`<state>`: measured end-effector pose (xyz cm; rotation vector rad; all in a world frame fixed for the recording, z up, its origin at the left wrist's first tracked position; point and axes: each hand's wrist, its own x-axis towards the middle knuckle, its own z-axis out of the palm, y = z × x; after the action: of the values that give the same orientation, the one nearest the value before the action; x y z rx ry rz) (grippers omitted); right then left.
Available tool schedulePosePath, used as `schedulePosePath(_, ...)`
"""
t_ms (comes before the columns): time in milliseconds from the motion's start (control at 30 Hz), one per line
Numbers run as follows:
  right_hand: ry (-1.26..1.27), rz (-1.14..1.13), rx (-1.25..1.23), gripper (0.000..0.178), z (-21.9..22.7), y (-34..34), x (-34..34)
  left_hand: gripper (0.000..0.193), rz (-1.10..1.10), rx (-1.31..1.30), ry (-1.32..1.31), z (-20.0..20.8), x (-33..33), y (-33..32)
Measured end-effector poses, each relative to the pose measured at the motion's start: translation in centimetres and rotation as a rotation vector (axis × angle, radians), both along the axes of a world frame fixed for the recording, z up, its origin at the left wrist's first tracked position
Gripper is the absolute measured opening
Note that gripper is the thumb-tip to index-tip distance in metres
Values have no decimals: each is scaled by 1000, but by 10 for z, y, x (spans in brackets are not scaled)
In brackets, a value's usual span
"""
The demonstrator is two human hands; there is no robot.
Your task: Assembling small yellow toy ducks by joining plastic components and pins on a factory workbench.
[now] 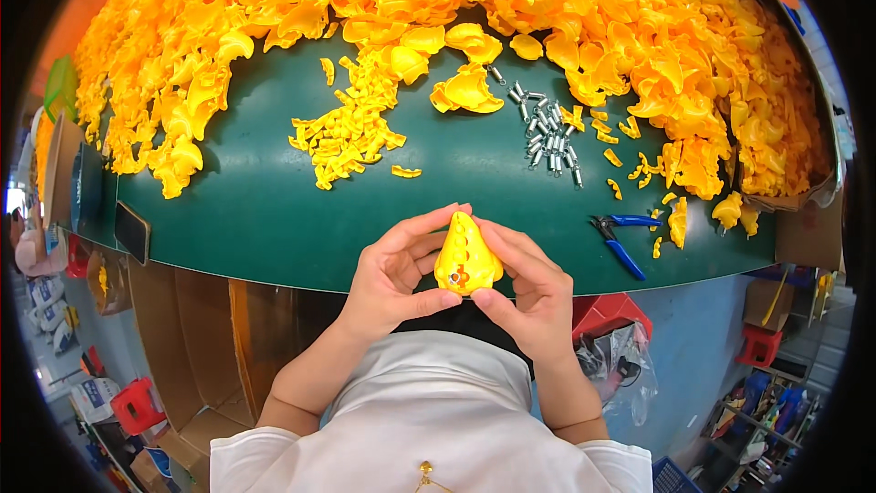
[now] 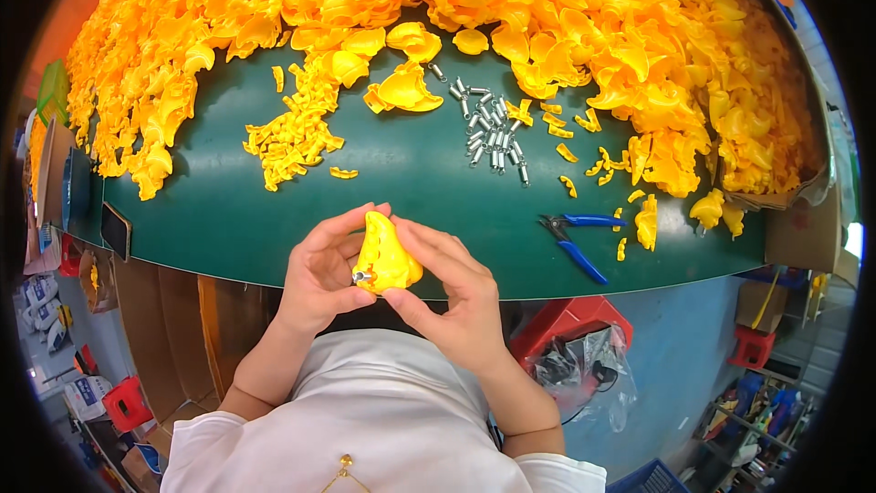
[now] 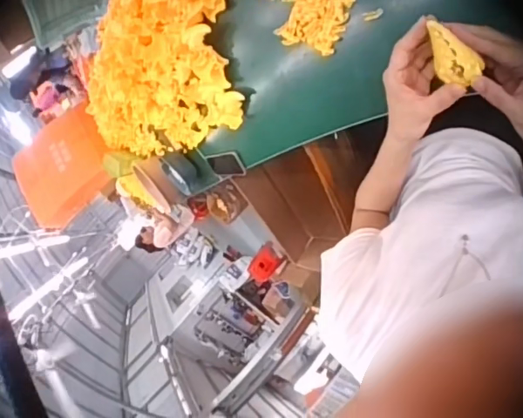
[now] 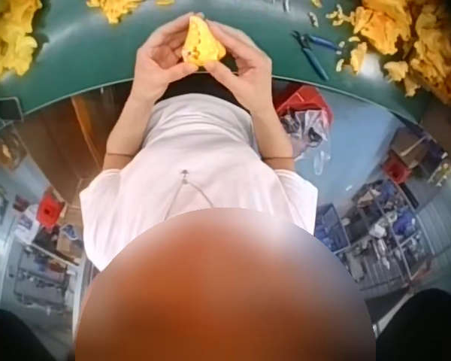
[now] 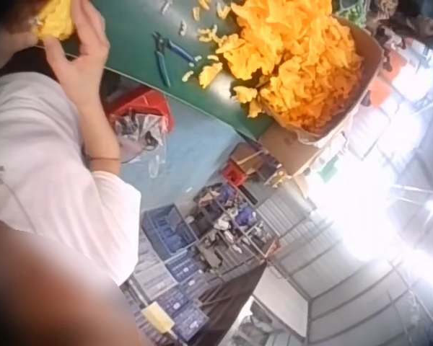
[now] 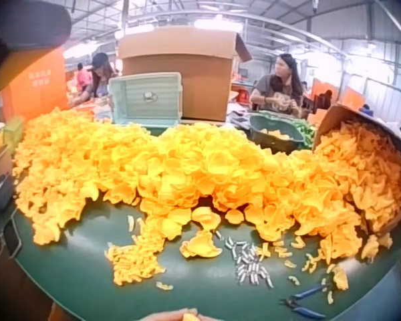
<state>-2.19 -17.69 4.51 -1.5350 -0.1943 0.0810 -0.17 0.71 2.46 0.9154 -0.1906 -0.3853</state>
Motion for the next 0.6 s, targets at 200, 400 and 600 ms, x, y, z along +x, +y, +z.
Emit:
schedulePosePath(200, -52, 90, -55, 53, 2, -7, 3, 75, -5, 24, -112, -5, -1, 4)
schedulePosePath(400, 0, 208, -206, 61, 14, -4, 14, 68, 129, -37, 133, 13, -4, -14)
schedulePosePath(600, -143, -59, -207, 60, 5, 4, 6, 54, 169, -14, 79, 12, 0, -10)
